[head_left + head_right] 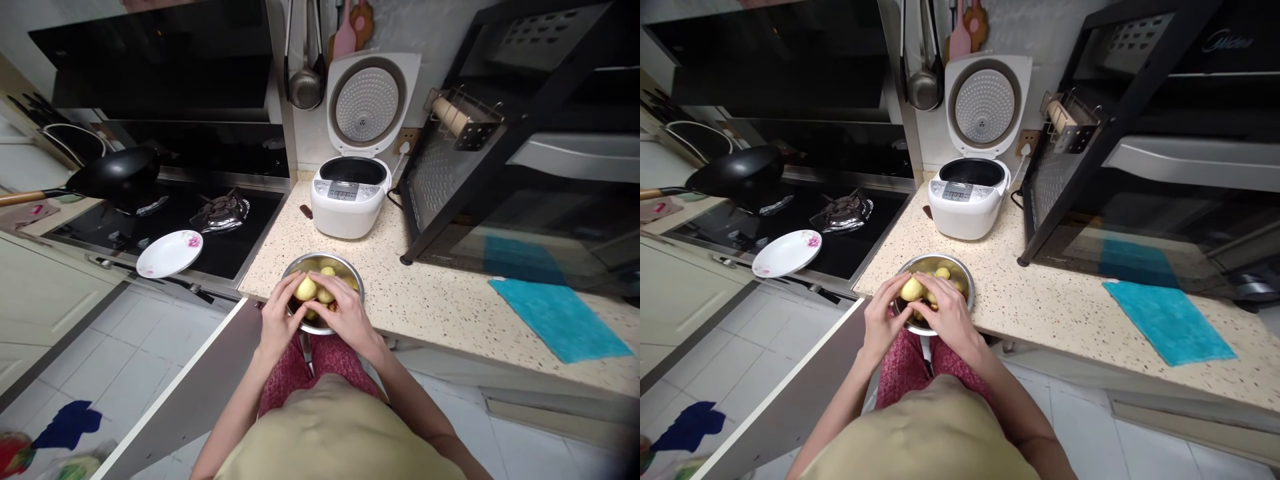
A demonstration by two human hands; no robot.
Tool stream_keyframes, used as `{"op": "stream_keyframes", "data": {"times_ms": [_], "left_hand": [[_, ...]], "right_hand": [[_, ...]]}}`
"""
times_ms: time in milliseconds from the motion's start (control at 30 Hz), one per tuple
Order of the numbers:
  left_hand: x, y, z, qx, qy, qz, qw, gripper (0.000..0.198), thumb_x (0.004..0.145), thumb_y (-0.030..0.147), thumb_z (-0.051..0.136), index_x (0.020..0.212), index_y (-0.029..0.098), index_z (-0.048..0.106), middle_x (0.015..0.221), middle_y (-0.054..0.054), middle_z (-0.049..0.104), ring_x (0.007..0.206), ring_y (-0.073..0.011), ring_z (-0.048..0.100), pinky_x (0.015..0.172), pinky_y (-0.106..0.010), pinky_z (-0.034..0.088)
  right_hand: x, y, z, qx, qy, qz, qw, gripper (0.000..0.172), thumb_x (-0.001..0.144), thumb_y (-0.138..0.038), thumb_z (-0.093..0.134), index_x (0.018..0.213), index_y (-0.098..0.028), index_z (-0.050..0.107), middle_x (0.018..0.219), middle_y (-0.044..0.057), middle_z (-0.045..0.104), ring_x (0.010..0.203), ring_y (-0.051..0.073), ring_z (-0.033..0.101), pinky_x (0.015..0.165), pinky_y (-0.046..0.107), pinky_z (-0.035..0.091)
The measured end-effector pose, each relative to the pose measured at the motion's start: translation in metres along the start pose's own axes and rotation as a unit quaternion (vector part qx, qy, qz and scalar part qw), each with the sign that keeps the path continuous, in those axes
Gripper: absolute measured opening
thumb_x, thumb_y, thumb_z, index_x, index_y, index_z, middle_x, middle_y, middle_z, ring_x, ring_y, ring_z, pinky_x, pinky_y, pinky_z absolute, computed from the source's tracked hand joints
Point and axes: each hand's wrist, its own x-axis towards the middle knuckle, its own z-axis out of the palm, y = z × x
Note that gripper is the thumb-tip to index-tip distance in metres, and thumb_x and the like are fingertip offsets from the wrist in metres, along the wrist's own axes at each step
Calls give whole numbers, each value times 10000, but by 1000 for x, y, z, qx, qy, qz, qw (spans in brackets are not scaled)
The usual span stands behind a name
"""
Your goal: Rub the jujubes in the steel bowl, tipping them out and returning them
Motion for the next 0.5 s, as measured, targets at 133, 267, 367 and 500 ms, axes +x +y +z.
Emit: {"op": "stream_keyframes", "data": {"times_ms": [133, 267, 367, 500], "left_hand": [[7, -7, -5, 9, -37, -34, 999, 414, 990, 288, 663, 1399, 261, 607, 1301, -96, 677, 1219, -254, 677, 1028, -415, 596], [11, -15, -4, 20, -92, -41, 995, 452, 958, 282, 710, 1397, 241, 609, 1296, -101, 683, 1200, -253, 686, 1059, -432, 569], [12, -17, -1, 27, -120, -46, 991, 489, 957, 287, 713, 1428, 249, 589, 1320, -103, 677, 1213, -258, 685, 1066, -439, 562], [13, -15, 1, 29, -140, -45, 989, 528, 978, 294, 687, 1485, 273, 542, 1348, -100, 669, 1231, -259, 683, 1067, -441, 562]], "right_hand": [[-7, 10, -9, -42, 20, 17, 999, 337, 1003, -281, 627, 1336, -253, 662, 1278, 90, 744, 1203, 287, 684, 1060, 530, 555], [-16, 22, -11, -67, -12, 44, 997, 365, 1007, -260, 595, 1370, -255, 634, 1360, 93, 698, 1269, 292, 641, 1094, 542, 529], [-20, 28, -8, -66, -43, 57, 995, 395, 988, -266, 612, 1383, -266, 612, 1385, 95, 674, 1283, 299, 629, 1092, 535, 531], [-21, 31, -6, -62, -44, 82, 994, 312, 974, -277, 622, 1285, -248, 635, 1254, 97, 712, 1172, 298, 673, 999, 498, 582]]}}
